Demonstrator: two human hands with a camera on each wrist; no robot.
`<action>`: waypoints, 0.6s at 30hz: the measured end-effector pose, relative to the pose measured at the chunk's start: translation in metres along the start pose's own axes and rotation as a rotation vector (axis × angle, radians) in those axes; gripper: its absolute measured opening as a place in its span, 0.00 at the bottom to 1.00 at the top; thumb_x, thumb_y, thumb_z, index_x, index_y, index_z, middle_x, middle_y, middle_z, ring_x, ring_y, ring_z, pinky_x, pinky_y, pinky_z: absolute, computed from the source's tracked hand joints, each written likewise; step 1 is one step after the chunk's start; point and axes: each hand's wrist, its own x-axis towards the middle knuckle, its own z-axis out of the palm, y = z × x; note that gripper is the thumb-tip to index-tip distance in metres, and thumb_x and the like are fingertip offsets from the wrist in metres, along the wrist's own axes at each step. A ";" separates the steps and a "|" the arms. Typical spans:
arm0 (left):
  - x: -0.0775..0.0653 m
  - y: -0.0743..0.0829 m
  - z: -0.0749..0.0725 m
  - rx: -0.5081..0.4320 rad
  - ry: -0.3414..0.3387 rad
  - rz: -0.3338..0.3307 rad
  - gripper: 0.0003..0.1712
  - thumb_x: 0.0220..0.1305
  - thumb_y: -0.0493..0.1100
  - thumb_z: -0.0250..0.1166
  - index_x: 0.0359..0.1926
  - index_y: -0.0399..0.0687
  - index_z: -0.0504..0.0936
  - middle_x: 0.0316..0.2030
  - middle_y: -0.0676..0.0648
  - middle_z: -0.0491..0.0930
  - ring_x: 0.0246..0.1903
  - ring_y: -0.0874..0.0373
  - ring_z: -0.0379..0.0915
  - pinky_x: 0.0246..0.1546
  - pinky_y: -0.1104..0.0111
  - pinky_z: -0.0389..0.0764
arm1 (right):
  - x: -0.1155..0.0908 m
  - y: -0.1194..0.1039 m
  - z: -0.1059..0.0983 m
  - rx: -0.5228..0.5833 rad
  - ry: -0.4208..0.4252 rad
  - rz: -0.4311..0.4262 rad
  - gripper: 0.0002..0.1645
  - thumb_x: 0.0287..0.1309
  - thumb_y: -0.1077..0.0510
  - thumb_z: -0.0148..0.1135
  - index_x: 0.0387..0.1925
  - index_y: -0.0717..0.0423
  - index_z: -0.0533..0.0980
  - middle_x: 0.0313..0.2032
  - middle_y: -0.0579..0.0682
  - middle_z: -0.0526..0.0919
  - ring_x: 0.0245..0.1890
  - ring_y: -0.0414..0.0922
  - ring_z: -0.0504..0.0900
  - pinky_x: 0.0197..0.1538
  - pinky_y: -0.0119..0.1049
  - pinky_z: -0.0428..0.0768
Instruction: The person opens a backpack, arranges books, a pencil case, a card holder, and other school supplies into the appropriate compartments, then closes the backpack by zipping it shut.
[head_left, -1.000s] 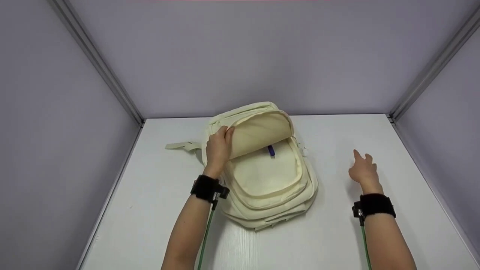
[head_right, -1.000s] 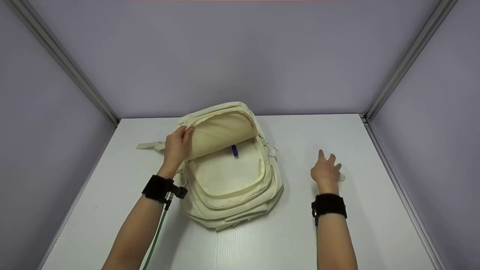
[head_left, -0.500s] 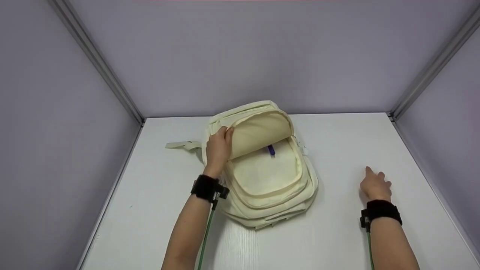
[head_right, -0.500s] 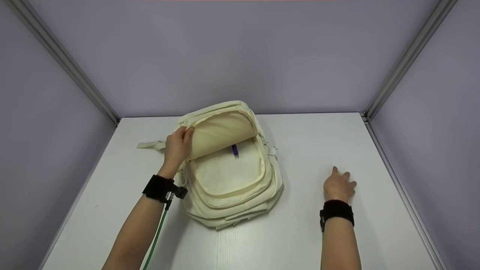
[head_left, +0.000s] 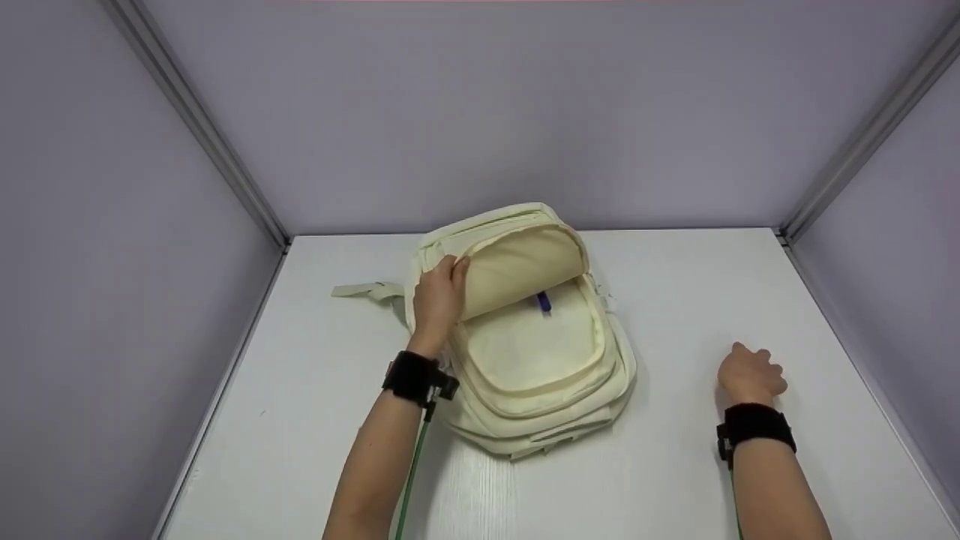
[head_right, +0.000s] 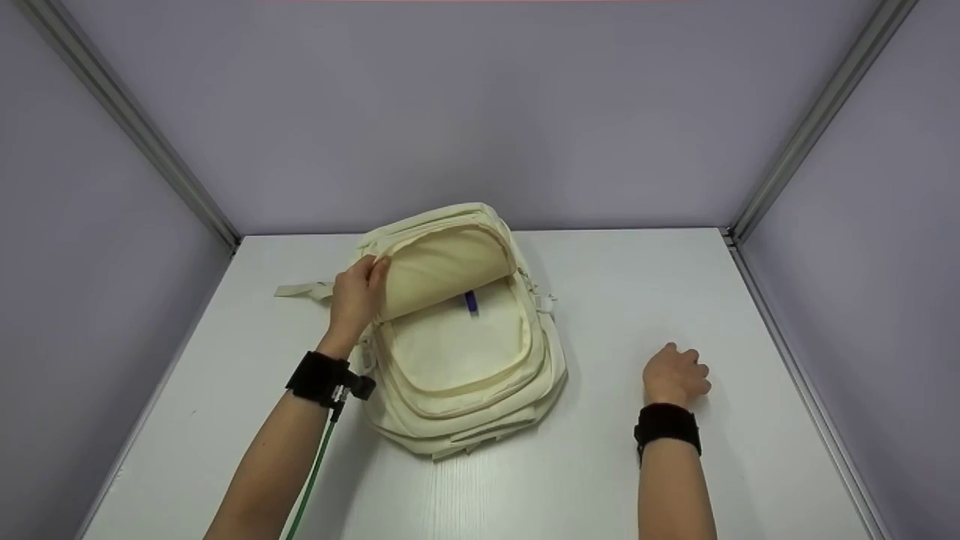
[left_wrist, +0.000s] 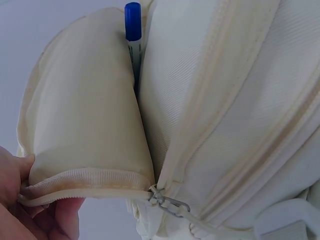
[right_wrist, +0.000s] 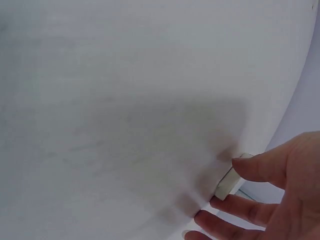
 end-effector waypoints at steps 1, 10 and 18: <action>-0.001 0.000 0.000 -0.001 -0.001 0.003 0.18 0.75 0.54 0.54 0.34 0.46 0.79 0.20 0.46 0.73 0.20 0.50 0.68 0.23 0.54 0.71 | 0.001 -0.001 0.001 -0.012 0.006 0.015 0.25 0.68 0.70 0.33 0.62 0.78 0.61 0.50 0.82 0.61 0.52 0.77 0.64 0.47 0.66 0.71; -0.002 0.002 0.002 -0.017 -0.005 0.017 0.18 0.75 0.53 0.54 0.32 0.47 0.77 0.17 0.50 0.66 0.18 0.53 0.64 0.20 0.59 0.66 | 0.000 -0.006 0.004 -0.072 0.091 0.024 0.16 0.65 0.72 0.41 0.44 0.83 0.72 0.34 0.75 0.75 0.35 0.65 0.78 0.33 0.54 0.77; -0.001 -0.001 0.001 0.003 -0.007 -0.009 0.18 0.74 0.54 0.54 0.34 0.47 0.79 0.20 0.46 0.73 0.20 0.49 0.68 0.23 0.53 0.71 | -0.007 -0.019 -0.002 -0.059 0.013 -0.011 0.16 0.62 0.73 0.41 0.42 0.82 0.73 0.24 0.66 0.77 0.23 0.51 0.73 0.29 0.46 0.75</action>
